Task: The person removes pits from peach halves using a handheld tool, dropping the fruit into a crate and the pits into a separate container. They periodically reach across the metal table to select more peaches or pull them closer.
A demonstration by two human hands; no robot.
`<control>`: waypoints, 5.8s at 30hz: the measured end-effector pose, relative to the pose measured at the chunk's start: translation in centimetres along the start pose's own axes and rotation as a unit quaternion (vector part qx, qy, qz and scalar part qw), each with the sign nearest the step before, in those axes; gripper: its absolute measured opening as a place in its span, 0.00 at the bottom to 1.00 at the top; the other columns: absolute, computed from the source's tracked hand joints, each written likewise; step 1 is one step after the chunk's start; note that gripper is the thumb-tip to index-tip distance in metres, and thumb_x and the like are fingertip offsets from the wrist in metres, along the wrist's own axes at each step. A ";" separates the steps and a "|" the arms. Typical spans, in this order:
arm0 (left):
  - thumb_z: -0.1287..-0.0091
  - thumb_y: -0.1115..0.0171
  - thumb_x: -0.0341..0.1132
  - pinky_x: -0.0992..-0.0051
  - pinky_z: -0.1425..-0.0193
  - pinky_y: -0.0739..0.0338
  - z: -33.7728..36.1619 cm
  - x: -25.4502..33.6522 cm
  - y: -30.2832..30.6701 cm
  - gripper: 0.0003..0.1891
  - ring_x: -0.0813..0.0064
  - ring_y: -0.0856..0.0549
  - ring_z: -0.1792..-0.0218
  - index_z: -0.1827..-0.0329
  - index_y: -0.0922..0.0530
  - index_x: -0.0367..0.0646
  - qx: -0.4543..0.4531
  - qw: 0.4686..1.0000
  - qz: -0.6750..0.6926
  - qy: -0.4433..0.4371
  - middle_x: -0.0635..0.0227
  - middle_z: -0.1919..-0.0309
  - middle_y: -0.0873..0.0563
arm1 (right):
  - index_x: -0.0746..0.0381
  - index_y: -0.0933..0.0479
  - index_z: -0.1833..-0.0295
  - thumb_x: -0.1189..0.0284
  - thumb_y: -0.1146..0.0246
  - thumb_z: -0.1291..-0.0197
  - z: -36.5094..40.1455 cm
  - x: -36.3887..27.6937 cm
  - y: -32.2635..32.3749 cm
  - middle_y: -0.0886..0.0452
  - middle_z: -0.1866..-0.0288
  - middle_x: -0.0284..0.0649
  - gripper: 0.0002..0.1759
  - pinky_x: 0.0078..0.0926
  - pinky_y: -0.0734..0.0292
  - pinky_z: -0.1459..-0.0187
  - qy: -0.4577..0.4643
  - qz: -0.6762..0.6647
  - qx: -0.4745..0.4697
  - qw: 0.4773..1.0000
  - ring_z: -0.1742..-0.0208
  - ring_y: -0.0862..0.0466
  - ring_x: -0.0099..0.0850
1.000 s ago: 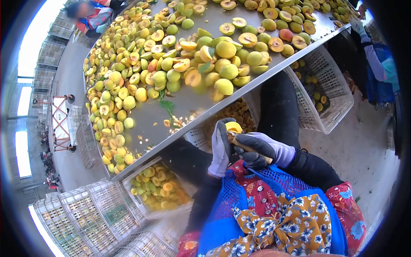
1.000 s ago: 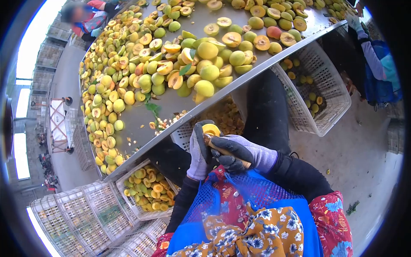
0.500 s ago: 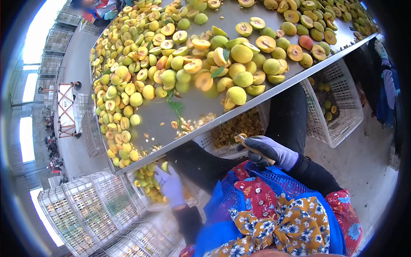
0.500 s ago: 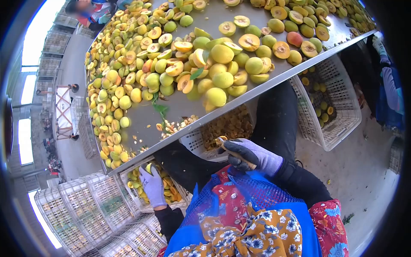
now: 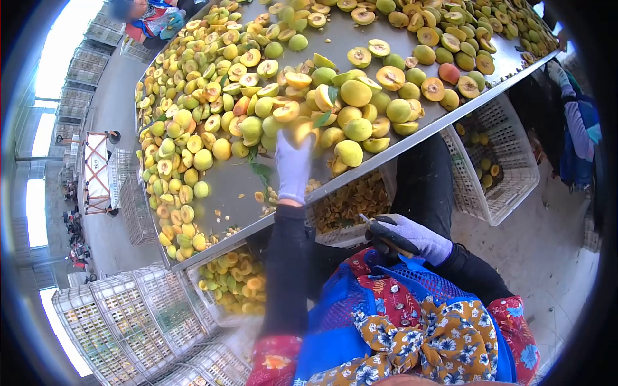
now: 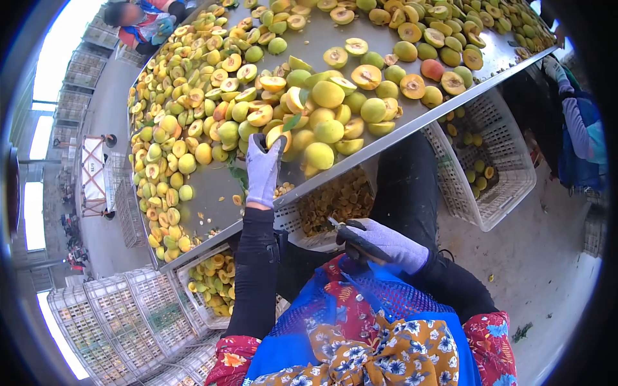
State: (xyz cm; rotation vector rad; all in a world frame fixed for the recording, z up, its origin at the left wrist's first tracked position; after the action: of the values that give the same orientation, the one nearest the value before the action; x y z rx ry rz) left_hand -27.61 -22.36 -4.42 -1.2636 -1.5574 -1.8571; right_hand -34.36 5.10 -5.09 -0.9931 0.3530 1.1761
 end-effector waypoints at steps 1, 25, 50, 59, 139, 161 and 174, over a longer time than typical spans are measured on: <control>0.36 0.32 0.41 0.63 0.52 0.21 0.7 0.4 0.6 0.27 0.52 0.15 0.57 0.41 0.30 0.33 0.029 0.999 -0.003 -0.033 0.47 0.54 0.17 | 0.62 0.25 0.58 0.53 0.47 0.26 0.4 -0.8 0.2 0.26 0.77 0.29 0.21 0.19 0.33 0.76 0.015 0.019 0.031 0.999 0.78 0.27 0.17; 0.19 0.60 0.48 0.74 0.56 0.19 17.4 2.4 1.1 0.26 0.73 0.15 0.64 0.58 0.19 0.35 -0.004 0.947 0.291 0.134 0.62 0.66 0.14 | 0.68 0.31 0.55 0.62 0.45 0.28 0.6 -6.7 -6.5 0.23 0.79 0.48 0.17 0.41 0.27 0.78 0.233 0.484 0.082 0.840 0.77 0.19 0.47; 0.21 0.58 0.40 0.66 0.60 0.21 16.9 4.8 -1.4 0.21 0.58 0.13 0.68 0.60 0.19 0.35 -0.100 0.993 -0.008 -0.060 0.55 0.71 0.14 | 0.58 0.26 0.62 0.47 0.46 0.28 0.3 1.9 -5.3 0.30 0.83 0.31 0.24 0.16 0.39 0.90 -0.132 -0.226 -0.076 0.962 0.90 0.32 0.20; 0.20 0.57 0.41 0.68 0.62 0.21 16.6 5.3 -2.5 0.21 0.63 0.13 0.70 0.62 0.19 0.36 -0.179 0.971 0.147 -0.058 0.56 0.72 0.13 | 0.60 0.27 0.57 0.51 0.50 0.25 0.8 3.6 -7.5 0.31 0.84 0.33 0.22 0.14 0.38 0.91 -0.226 -0.516 -0.287 0.774 0.90 0.35 0.18; 0.20 0.54 0.39 0.69 0.50 0.22 17.3 6.0 -0.2 0.17 0.67 0.16 0.57 0.48 0.23 0.33 -0.012 0.983 0.185 -0.003 0.57 0.59 0.17 | 0.67 0.29 0.57 0.59 0.47 0.27 2.2 -5.9 -4.8 0.22 0.78 0.47 0.19 0.38 0.26 0.77 0.386 0.466 0.159 0.780 0.79 0.20 0.43; 0.21 0.52 0.46 0.74 0.57 0.22 18.6 5.5 -4.4 0.20 0.75 0.16 0.63 0.52 0.21 0.36 -0.189 0.957 0.217 0.029 0.64 0.63 0.15 | 0.60 0.26 0.59 0.49 0.43 0.30 1.6 2.0 -3.7 0.29 0.83 0.32 0.23 0.18 0.39 0.90 -0.078 -0.197 -0.061 0.975 0.90 0.32 0.21; 0.50 0.22 0.42 0.63 0.38 0.26 19.2 4.7 -4.7 0.39 0.55 0.18 0.46 0.36 0.30 0.36 -0.307 0.935 0.137 -0.118 0.53 0.48 0.18 | 0.67 0.24 0.57 0.52 0.44 0.29 0.5 0.1 -1.0 0.23 0.80 0.40 0.25 0.30 0.25 0.78 0.026 0.270 0.036 0.962 0.82 0.21 0.33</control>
State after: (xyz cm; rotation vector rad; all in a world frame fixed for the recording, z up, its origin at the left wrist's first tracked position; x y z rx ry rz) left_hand -26.49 -2.11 -3.77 -1.9192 -0.8384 -2.1342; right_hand -33.60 5.46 -4.43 -0.8888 0.7354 1.6153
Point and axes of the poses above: each hand's wrist, its own z-axis away from the middle knuckle, its own y-axis out of the back of the hand, x = y × z, the point moved 10 cm from there along -z, towards the middle knuckle
